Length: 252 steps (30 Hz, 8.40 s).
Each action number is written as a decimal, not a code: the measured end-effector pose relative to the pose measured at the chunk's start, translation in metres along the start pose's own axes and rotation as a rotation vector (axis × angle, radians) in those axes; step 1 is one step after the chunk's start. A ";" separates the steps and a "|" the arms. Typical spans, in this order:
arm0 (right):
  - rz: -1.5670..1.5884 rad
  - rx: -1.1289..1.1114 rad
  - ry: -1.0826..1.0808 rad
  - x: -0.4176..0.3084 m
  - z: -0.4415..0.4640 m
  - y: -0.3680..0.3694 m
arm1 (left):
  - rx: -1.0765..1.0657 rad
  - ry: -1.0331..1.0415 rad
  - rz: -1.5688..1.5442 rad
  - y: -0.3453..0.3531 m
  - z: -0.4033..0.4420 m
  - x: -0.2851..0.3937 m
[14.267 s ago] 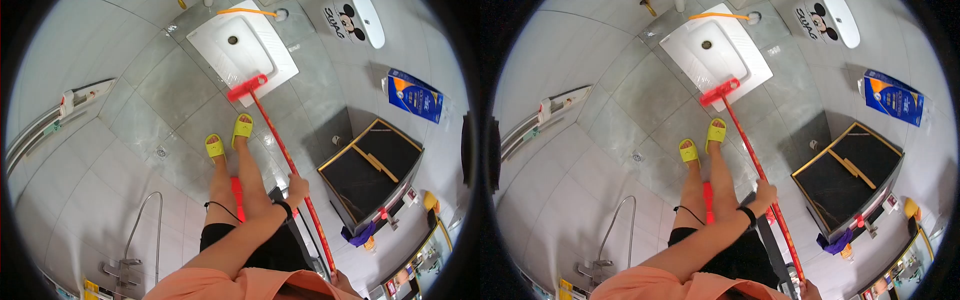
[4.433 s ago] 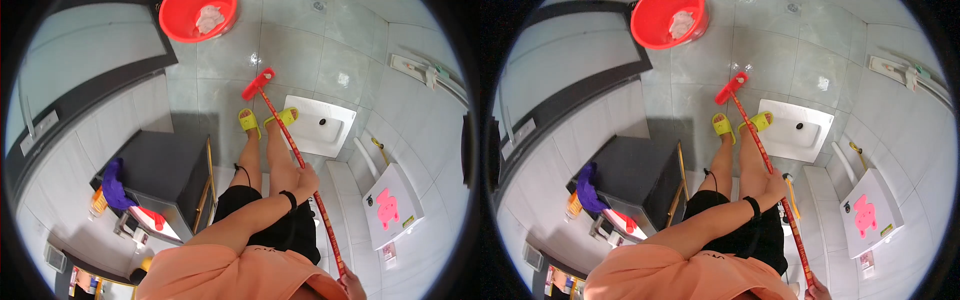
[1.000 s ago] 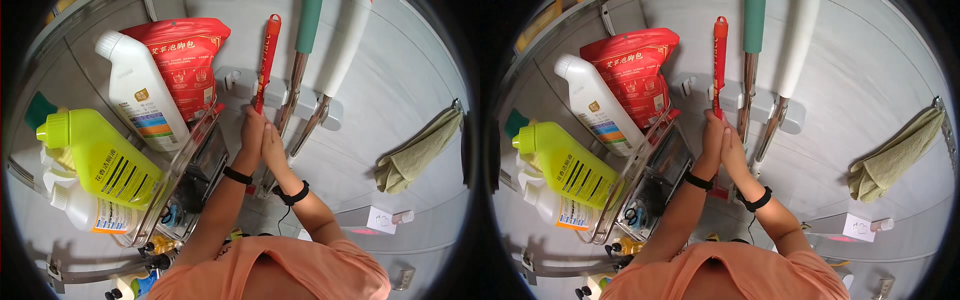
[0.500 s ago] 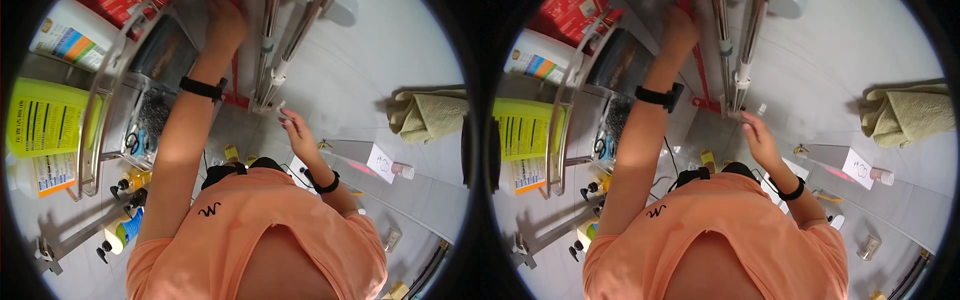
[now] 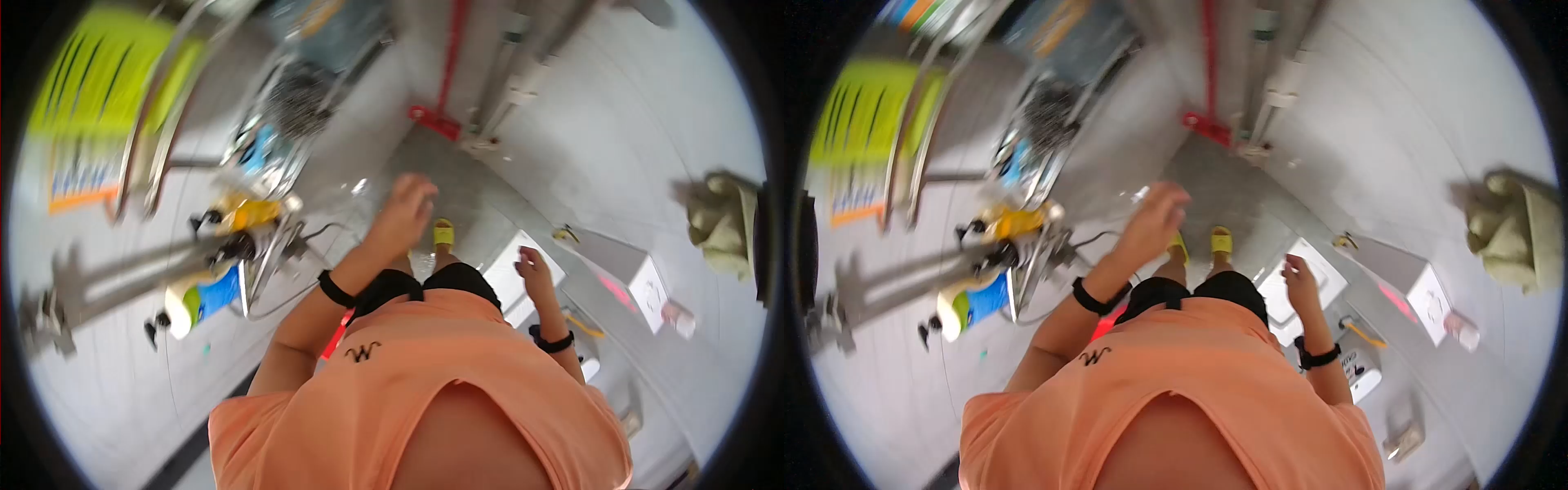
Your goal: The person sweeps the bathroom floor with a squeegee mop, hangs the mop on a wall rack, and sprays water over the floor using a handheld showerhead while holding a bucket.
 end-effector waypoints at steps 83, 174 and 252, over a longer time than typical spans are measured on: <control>0.929 -0.120 -0.286 -0.196 -0.036 0.206 | -0.775 -0.876 0.395 -0.013 -0.848 -0.330; 0.653 -0.071 -0.083 -0.186 0.089 0.255 | -0.512 -1.032 0.012 -0.192 -0.666 -0.377; 0.676 0.048 -0.141 -0.060 0.004 0.357 | -0.386 -0.632 -0.251 -0.093 -0.458 -0.245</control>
Point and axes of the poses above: each hand's wrist, its own z-axis towards the middle knuckle, its own y-axis out of the palm, x = y × z, the point moved 6 cm from there along z, towards the middle knuckle, and after that the axes turned 2 degrees about -x, right-handed, at the moved point
